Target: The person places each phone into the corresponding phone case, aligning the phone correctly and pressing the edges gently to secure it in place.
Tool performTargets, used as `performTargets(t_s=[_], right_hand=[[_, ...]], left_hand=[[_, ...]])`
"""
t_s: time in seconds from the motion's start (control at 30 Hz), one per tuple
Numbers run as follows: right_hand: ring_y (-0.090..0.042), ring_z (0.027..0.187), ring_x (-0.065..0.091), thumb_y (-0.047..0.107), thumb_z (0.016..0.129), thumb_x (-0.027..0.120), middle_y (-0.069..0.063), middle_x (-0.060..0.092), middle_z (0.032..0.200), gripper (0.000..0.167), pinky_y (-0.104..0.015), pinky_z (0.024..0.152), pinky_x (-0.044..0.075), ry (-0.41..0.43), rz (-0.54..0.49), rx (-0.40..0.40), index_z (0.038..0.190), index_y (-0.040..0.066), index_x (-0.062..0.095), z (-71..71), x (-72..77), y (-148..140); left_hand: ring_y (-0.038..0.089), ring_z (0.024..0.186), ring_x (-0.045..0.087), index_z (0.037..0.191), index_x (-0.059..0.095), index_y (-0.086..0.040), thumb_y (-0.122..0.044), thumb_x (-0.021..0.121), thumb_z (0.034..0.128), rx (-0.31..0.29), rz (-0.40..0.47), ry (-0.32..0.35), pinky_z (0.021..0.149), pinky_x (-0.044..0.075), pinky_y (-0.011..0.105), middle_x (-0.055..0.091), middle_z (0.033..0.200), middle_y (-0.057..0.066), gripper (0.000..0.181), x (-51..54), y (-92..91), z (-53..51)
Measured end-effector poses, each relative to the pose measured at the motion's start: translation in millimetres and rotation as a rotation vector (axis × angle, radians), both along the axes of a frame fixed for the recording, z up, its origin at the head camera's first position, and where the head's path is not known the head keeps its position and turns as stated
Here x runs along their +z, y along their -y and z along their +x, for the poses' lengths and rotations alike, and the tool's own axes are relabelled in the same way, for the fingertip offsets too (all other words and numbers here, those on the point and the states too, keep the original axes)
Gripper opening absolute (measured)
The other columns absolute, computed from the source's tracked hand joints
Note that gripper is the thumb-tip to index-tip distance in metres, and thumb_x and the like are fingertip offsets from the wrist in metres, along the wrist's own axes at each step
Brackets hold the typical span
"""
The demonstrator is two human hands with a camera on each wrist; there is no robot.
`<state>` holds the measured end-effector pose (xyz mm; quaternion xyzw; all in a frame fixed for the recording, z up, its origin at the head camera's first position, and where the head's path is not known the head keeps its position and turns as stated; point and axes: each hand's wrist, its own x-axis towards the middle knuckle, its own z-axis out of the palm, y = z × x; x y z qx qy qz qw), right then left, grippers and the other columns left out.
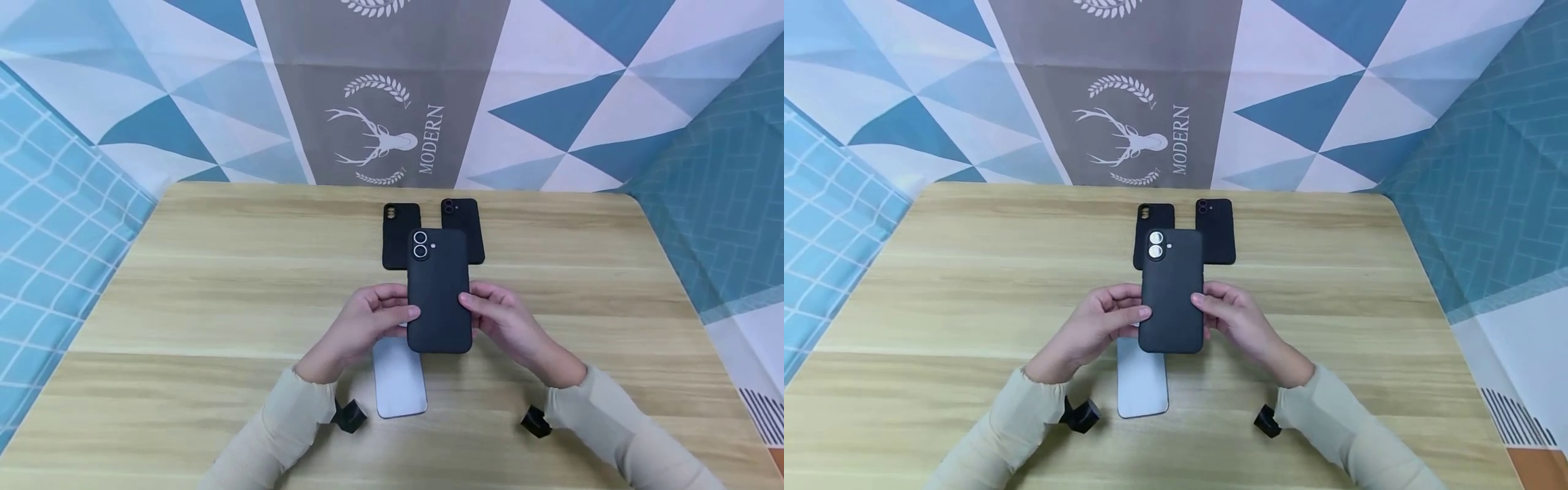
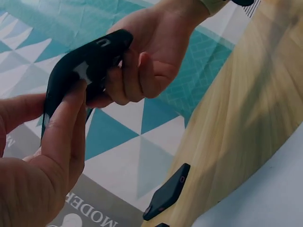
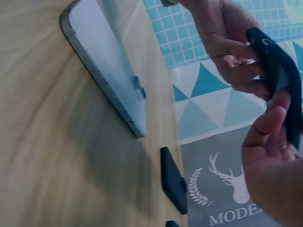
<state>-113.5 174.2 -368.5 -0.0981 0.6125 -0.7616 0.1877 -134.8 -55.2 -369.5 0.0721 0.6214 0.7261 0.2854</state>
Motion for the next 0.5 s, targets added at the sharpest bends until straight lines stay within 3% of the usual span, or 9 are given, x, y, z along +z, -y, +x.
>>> performTargets(t_s=[0.07,0.23,0.5], right_hand=[[-0.006,0.073,0.06,0.012,0.097,0.047,0.008,0.069,0.087,0.02,-0.019,0.066,0.051,0.035,0.075,-0.037,0.111,0.006,0.06,-1.0,1.4,1.5],[-0.007,0.076,0.059,0.016,0.096,0.052,0.01,0.067,0.087,0.043,-0.02,0.073,0.054,0.095,0.228,-0.133,0.128,-0.011,0.044,-4.6,5.4,1.8],[-0.004,0.078,0.061,0.012,0.095,0.052,0.013,0.066,0.088,0.044,-0.019,0.075,0.054,0.111,0.244,-0.162,0.128,-0.014,0.041,-7.9,5.8,-1.1]], left_hand=[[0.006,0.078,0.066,0.121,0.053,0.009,-0.002,0.061,0.087,0.015,0.004,-0.006,0.069,0.059,0.025,0.068,0.092,-0.003,0.037,-2.0,0.6,0.1],[0.005,0.077,0.065,0.122,0.053,0.009,-0.002,0.06,0.0875,0.057,0.008,0.005,0.069,0.058,0.021,0.065,0.093,-0.003,0.037,-5.3,-1.3,-2.8],[0.004,0.076,0.063,0.122,0.051,0.009,-0.001,0.059,0.0874,0.053,-0.012,0.017,0.066,0.057,0.019,0.064,0.089,-0.004,0.036,-9.1,-7.0,-8.9]])
